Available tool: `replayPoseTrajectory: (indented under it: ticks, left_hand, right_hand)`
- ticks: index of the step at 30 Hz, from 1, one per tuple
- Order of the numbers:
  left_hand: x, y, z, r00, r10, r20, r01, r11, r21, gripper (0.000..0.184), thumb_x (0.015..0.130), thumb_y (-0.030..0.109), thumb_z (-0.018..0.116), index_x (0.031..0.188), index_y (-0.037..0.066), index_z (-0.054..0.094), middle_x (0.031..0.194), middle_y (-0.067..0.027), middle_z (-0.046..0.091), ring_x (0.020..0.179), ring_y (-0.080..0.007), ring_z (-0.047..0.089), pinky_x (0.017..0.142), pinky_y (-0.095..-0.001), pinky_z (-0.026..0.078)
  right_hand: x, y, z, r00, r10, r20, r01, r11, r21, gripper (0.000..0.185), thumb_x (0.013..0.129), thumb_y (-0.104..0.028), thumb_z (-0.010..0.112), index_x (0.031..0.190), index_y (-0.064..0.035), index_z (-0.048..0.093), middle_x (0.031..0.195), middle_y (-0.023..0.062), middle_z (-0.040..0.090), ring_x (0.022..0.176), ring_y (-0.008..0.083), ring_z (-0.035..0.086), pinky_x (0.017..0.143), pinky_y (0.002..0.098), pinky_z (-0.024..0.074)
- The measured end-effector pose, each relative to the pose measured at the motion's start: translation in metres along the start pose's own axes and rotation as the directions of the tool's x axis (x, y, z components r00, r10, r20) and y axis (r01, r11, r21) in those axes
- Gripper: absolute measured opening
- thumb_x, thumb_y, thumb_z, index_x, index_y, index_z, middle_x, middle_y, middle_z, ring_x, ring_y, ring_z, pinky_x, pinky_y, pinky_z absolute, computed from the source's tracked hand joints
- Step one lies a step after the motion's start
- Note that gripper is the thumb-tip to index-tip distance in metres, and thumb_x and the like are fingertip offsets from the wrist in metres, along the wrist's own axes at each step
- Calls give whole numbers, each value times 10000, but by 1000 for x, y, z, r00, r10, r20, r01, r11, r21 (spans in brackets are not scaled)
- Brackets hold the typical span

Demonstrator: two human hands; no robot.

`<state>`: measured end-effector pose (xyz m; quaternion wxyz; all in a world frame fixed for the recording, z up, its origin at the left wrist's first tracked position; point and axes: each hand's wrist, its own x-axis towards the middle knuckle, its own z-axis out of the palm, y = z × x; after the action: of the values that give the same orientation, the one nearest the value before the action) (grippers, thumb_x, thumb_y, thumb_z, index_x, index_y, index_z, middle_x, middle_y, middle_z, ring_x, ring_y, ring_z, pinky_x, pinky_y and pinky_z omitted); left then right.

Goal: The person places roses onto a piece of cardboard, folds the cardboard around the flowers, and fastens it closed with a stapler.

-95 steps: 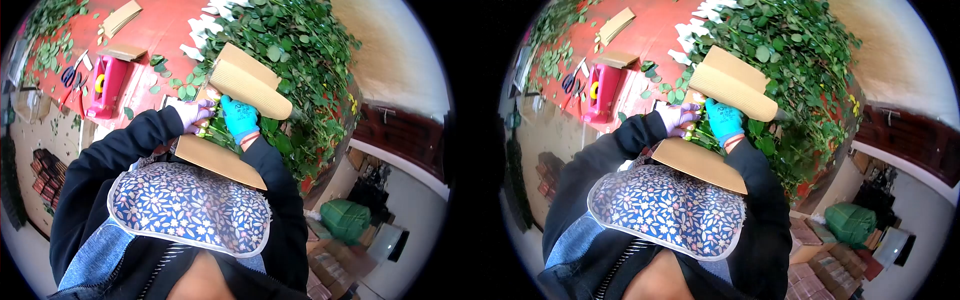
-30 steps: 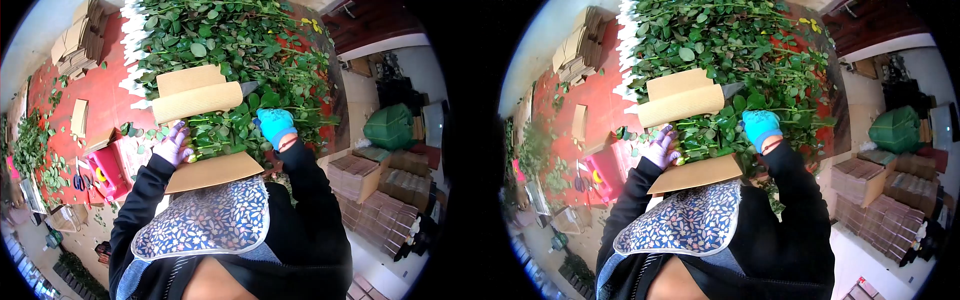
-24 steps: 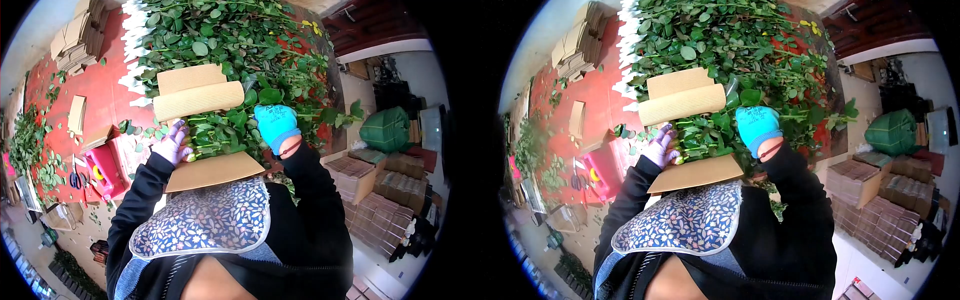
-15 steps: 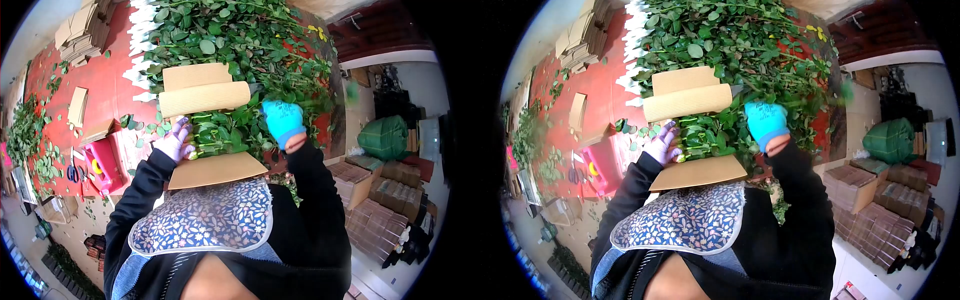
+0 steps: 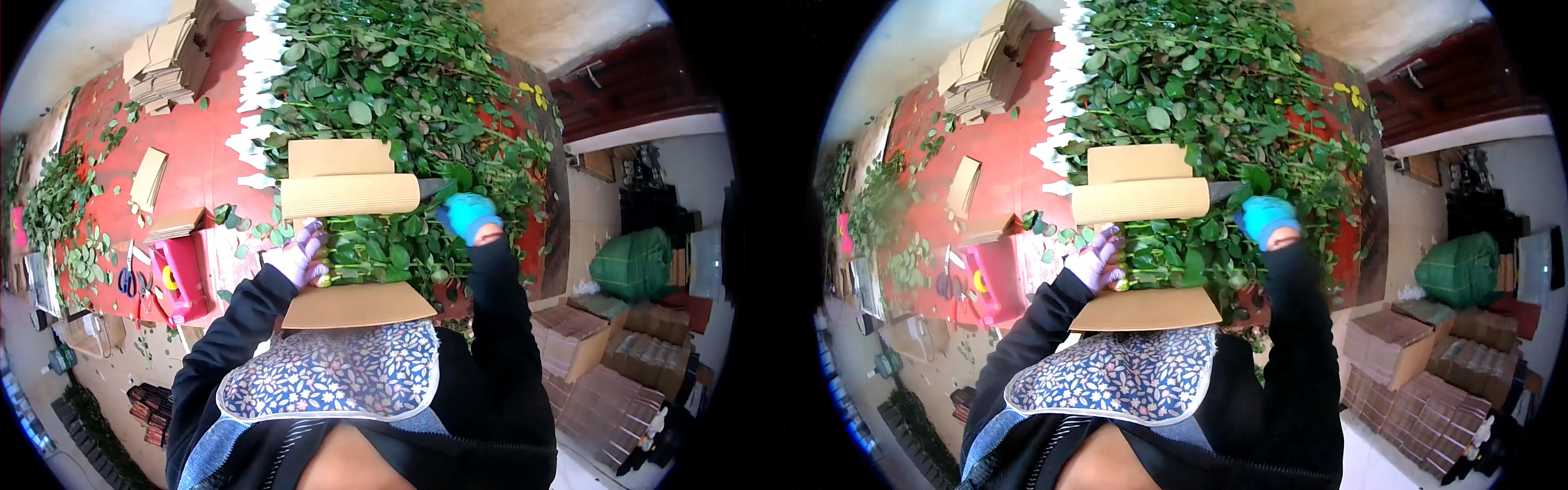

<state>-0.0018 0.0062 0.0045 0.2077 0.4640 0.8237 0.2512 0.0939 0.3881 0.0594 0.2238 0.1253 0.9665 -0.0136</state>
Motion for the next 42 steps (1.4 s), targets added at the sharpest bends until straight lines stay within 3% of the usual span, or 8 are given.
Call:
replayPoseTrajectory:
  ticks: [4, 6, 12, 20, 23, 27, 31, 42]
  left_hand:
    - [1, 3, -2, 997, -54, 51, 56, 998, -20, 680, 782, 252, 781, 1373, 82, 493, 1472, -149, 414, 1175, -378, 582, 959, -423, 516]
    - [-1, -4, 5, 999, -40, 31, 41, 999, -25, 672, 782, 250, 781, 1368, 83, 497, 1472, -147, 414, 1175, -376, 582, 958, -423, 517]
    - [2, -3, 2, 1000, -13, -10, 13, 1000, -28, 609, 775, 260, 791, 1303, 102, 532, 1448, -142, 448, 1129, -386, 600, 908, -433, 537]
    - [2, -3, 0, 998, -41, 52, 48, 990, -133, 513, 895, 243, 646, 1357, 75, 500, 1441, -151, 459, 1146, -327, 596, 909, -370, 523]
    - [5, -8, 2, 998, -18, 66, 29, 986, -164, 512, 897, 237, 641, 1363, 81, 496, 1437, -147, 467, 1147, -330, 595, 909, -373, 521]
    - [12, -19, 6, 993, 51, 102, -42, 996, -85, 510, 900, 230, 635, 1370, 90, 492, 1431, -142, 478, 1148, -332, 593, 908, -377, 518]
    - [9, -35, 22, 985, 110, 130, -109, 994, -18, 510, 903, 222, 628, 1377, 98, 488, 1426, -137, 489, 1149, -335, 592, 908, -381, 516]
    - [-71, -78, 5, 939, -213, -272, 224, 975, 7, 363, 828, 32, 580, 1160, 149, 671, 1246, -171, 614, 1088, -392, 620, 884, -443, 538]
  right_hand:
    - [-22, -23, -91, 848, 8, -530, 280, 842, 460, 274, 916, -192, 642, 1143, -40, 653, 985, 170, 712, 850, 336, 698, 747, 386, 546]
    - [11, -16, -69, 996, -24, -85, 88, 247, 965, 363, 1027, -208, 497, 1294, 21, 587, 1209, 65, 659, 1058, 135, 612, 939, 260, 467]
    - [72, -37, -42, 941, -309, 140, 9, 437, 900, 580, 1023, -453, 453, 1350, 18, 543, 1329, 133, 611, 1231, 188, 552, 1064, 294, 386]
    - [28, -19, -71, 616, -391, -684, -20, -876, 482, 610, 1021, -331, 479, 1550, -133, 249, 1485, 156, 422, 1236, 238, 544, 970, 390, 483]
    - [4, -37, -59, 495, -527, -691, 10, -792, 611, 611, 1013, -310, 514, 1535, -102, 276, 1354, 169, 565, 1108, 281, 642, 844, 391, 562]
    - [4, -85, -73, 761, -636, -124, 36, -151, 988, 414, 1048, -172, 458, 1431, -16, 434, 1287, 138, 614, 1042, 217, 658, 845, 344, 542]
    - [7, -134, -60, 613, -727, -310, 765, 448, 462, 420, 981, -263, 556, 1340, -46, 539, 1203, 177, 658, 1106, 318, 638, 954, 406, 499]
    - [-22, -167, 11, 757, -654, 8, 635, 737, 231, 557, 920, -392, 526, 1339, -24, 512, 1408, 251, 494, 1144, 377, 604, 919, 488, 500]
